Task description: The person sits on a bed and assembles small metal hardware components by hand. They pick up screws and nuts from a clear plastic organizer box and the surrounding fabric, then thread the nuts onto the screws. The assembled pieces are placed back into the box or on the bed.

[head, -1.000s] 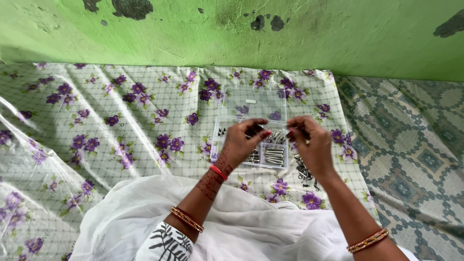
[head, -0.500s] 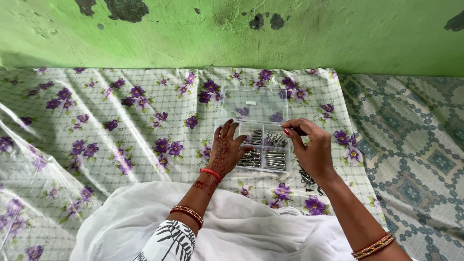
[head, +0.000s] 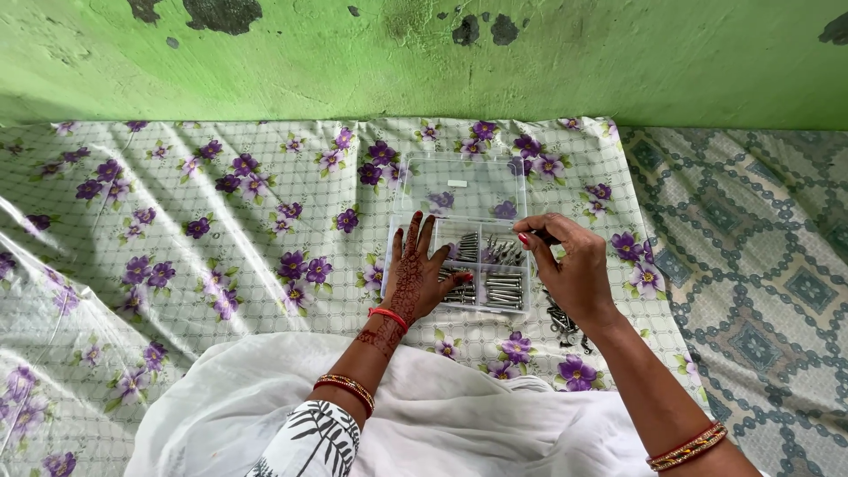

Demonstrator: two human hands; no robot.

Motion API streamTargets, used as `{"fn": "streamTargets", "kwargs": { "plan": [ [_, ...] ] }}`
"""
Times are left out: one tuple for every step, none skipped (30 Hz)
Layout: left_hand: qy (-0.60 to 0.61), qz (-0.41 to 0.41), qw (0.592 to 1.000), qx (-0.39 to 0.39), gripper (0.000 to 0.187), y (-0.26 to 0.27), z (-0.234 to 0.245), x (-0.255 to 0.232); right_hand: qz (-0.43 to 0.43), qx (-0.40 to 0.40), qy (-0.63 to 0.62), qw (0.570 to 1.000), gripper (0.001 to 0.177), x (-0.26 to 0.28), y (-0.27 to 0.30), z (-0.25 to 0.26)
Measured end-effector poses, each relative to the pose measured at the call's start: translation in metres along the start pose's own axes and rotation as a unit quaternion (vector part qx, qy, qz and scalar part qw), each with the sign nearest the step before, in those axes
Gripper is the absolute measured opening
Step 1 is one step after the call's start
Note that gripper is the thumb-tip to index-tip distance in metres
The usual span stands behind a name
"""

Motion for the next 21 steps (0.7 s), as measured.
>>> {"fn": "streamTargets", "kwargs": {
  "plan": [
    [-0.001,0.003,1.0,0.007,0.084,0.0,0.001,-0.002,-0.001,0.003,-0.001,1.0,0.013,0.0,0.0,0.0],
    [-0.004,0.02,0.999,0.033,0.083,0.0,0.001,-0.003,-0.003,0.006,-0.002,1.0,0.013,0.001,0.0,0.0],
    [-0.006,0.036,0.998,0.059,0.081,-0.001,0.0,-0.003,-0.004,0.009,-0.003,1.0,0.013,0.001,0.0,0.0],
    [-0.009,0.052,0.995,0.084,0.08,-0.001,-0.001,-0.003,-0.003,0.01,-0.004,1.0,0.013,0.001,0.0,0.0],
    [-0.006,0.046,0.996,0.072,0.08,-0.001,-0.002,-0.004,-0.003,0.012,-0.005,1.0,0.012,0.001,0.0,0.0],
    [-0.003,0.04,0.997,0.06,0.081,-0.002,-0.004,-0.004,-0.002,0.013,-0.005,1.0,0.012,0.001,0.0,0.0],
    [0.0,0.034,0.998,0.048,0.081,-0.002,-0.005,-0.004,0.002,0.011,-0.006,1.0,0.012,0.001,0.0,0.0],
    [0.002,0.031,0.999,0.035,0.079,-0.002,-0.005,-0.003,0.007,0.009,-0.006,1.0,0.012,0.0,0.0,0.0],
    [0.004,0.027,0.999,0.024,0.078,-0.002,-0.003,-0.003,0.011,0.006,-0.007,1.0,0.011,-0.001,0.0,0.0],
    [0.007,0.024,1.0,0.012,0.076,-0.002,0.0,-0.005,0.012,0.004,-0.009,1.0,0.011,-0.001,0.0,-0.001],
    [0.02,0.017,0.999,-0.019,0.073,-0.003,0.005,-0.009,0.013,0.001,-0.012,1.0,0.011,-0.001,0.001,-0.002],
    [0.034,0.012,0.998,-0.049,0.069,-0.004,0.012,-0.014,0.014,-0.001,-0.014,1.0,0.011,-0.001,0.001,-0.002],
    [0.049,0.006,0.996,-0.079,0.066,-0.005,0.021,-0.02,0.009,0.004,-0.018,1.0,0.011,0.0,0.001,-0.003],
    [0.1,0.022,0.992,-0.074,0.061,-0.007,0.028,-0.026,0.005,0.009,-0.022,1.0,0.011,0.0,0.001,-0.004],
    [0.151,0.038,0.985,-0.068,0.057,-0.01,0.035,-0.033,0.0,0.015,-0.026,1.0,0.011,0.002,0.001,-0.005],
    [0.202,0.054,0.976,-0.062,0.053,-0.014,0.039,-0.039,0.009,0.013,-0.022,1.0,0.012,0.004,0.002,-0.006],
    [0.264,0.025,0.962,-0.065,0.046,-0.017,0.043,-0.046,0.018,0.012,-0.019,1.0,0.013,0.006,0.003,-0.006],
    [0.325,-0.005,0.943,-0.067,0.04,-0.02,0.045,-0.051,0.027,0.01,-0.016,0.999,0.014,0.008,0.004,-0.006],
    [0.384,-0.034,0.92,-0.071,0.034,-0.022,0.047,-0.054,0.037,0.011,-0.007,0.999,0.014,0.011,0.004,-0.007],
    [0.4,-0.047,0.912,-0.08,0.03,-0.022,0.046,-0.056,0.047,0.011,0.001,0.999,0.015,0.014,0.005,-0.008],
    [0.415,-0.06,0.903,-0.089,0.025,-0.022,0.044,-0.058,0.057,0.011,0.011,0.998,0.016,0.015,0.006,-0.008]
  ]
}}
Point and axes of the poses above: each hand's wrist, its own y-axis away from the middle knuckle, its own z-axis out of the back of the hand, x = y × z, the point moved 2 cm from there along -y, towards the middle knuckle, and after that the axes turned 10 degrees about y, right-handed, at the moved point
